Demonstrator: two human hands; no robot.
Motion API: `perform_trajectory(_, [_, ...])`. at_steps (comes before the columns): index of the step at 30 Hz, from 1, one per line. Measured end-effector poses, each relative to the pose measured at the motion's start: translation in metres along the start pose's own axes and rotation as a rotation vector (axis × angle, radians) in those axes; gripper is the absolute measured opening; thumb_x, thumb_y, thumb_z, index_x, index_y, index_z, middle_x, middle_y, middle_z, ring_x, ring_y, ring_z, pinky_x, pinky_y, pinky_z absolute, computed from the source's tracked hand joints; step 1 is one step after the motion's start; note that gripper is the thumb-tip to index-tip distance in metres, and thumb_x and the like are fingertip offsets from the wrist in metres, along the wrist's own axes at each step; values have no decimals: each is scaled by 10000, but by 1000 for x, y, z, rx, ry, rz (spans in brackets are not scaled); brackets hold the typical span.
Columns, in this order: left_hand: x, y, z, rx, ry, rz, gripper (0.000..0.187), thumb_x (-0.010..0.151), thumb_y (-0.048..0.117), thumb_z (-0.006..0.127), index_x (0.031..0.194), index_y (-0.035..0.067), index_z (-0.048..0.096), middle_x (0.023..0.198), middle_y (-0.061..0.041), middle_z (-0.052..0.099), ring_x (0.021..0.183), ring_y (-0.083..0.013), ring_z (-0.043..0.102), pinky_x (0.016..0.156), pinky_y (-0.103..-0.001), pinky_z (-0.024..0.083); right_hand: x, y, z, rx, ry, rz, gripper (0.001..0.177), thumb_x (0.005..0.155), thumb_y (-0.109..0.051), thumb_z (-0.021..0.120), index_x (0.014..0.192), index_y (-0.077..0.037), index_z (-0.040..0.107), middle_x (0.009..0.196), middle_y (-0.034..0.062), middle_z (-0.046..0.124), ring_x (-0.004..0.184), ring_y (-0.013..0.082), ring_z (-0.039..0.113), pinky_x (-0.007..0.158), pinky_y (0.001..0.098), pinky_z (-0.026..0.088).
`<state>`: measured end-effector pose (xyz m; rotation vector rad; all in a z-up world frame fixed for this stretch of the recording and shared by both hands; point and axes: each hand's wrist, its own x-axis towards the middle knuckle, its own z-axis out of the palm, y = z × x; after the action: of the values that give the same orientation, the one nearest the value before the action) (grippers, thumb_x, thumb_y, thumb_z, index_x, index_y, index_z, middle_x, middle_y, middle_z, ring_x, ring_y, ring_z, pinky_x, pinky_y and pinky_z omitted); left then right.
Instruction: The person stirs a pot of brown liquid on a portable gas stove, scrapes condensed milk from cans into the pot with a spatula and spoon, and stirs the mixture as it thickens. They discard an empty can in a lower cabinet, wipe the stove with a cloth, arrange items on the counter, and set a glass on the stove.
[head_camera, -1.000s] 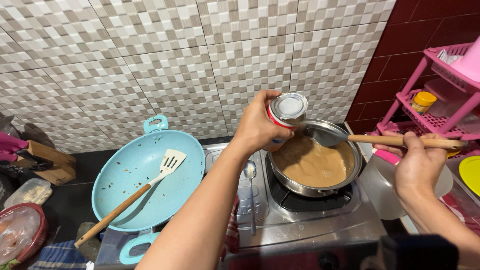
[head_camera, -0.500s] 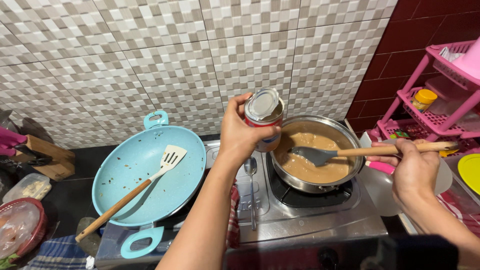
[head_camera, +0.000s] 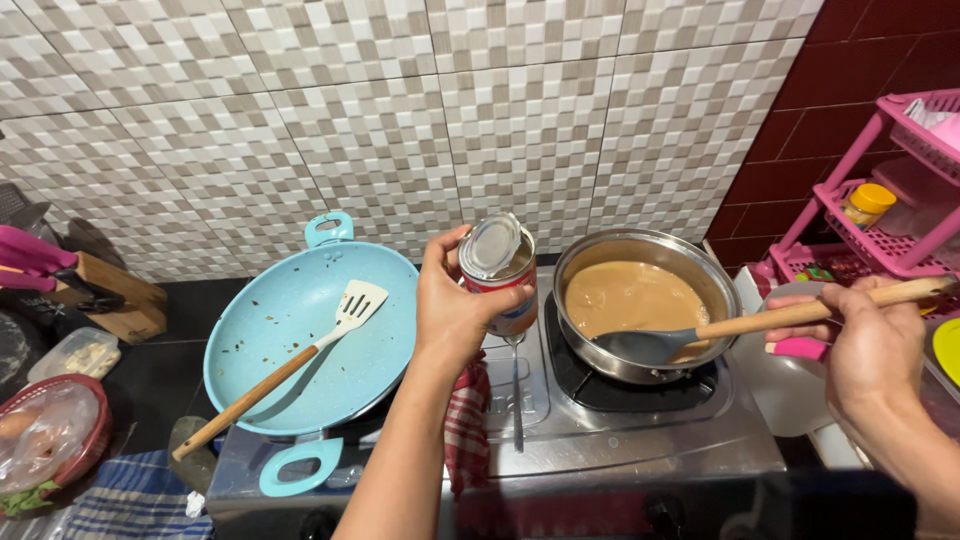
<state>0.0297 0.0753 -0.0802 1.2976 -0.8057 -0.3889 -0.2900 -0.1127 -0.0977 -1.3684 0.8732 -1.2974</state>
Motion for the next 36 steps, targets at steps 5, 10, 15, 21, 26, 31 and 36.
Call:
perform_trajectory(5, [-3, 0, -1, 3, 3, -24, 964, 541, 50, 925, 1375, 20, 444, 1254, -131, 672, 1160, -220, 688, 1006, -363, 580, 2, 17, 10, 40, 4, -27, 65, 1098, -12, 408, 1042, 12, 384, 1023, 361, 654, 850, 409, 732, 671, 428, 659])
perform_trajectory(10, [-4, 1, 0, 5, -4, -28, 957, 544, 57, 925, 1375, 23, 452, 1252, -128, 678, 1158, -219, 690, 1010, -360, 578, 10, 37, 19, 68, 29, -42, 99, 1119, -23, 424, 1079, 68, 428, 1064, 333, 671, 848, 411, 725, 701, 428, 674])
perform_trajectory(15, [-2, 2, 2, 35, -13, -26, 948, 543, 60, 924, 1372, 28, 465, 1250, -123, 681, 1159, -216, 689, 1013, -361, 571, 21, 46, 23, 139, 43, -91, 84, 1116, -2, 441, 1117, 82, 433, 1087, 322, 671, 922, 392, 751, 704, 439, 679])
perform_trajectory(21, [2, 1, 3, 18, -24, -31, 954, 544, 68, 926, 1376, 30, 459, 1264, -124, 676, 1169, -217, 685, 1022, -359, 568, 25, 50, 17, 144, 111, -133, 113, 1126, 1, 446, 1106, 69, 358, 1086, 343, 657, 955, 400, 769, 781, 429, 703])
perform_trajectory(26, [6, -2, 3, 36, -18, -15, 969, 539, 70, 936, 1380, 27, 457, 1269, -125, 676, 1177, -214, 680, 1032, -355, 559, 31, 61, -3, 101, 152, -273, 90, 1129, 60, 442, 1100, 77, 359, 1159, 253, 616, 1033, 394, 766, 838, 441, 664])
perform_trajectory(31, [7, -2, 5, 46, -22, -20, 970, 538, 70, 933, 1383, 30, 456, 1256, -124, 686, 1169, -212, 684, 1027, -352, 557, 35, 71, -20, -13, 186, -354, 70, 1148, 79, 428, 1162, 81, 359, 1166, 284, 625, 1043, 407, 778, 907, 452, 662])
perform_trajectory(36, [4, 2, 7, 59, -23, -44, 966, 540, 67, 929, 1382, 38, 456, 1243, -115, 690, 1161, -206, 685, 1017, -347, 555, 27, 61, -21, 76, 152, -237, 95, 1141, 53, 431, 1104, 65, 345, 1097, 295, 629, 991, 419, 770, 741, 446, 658])
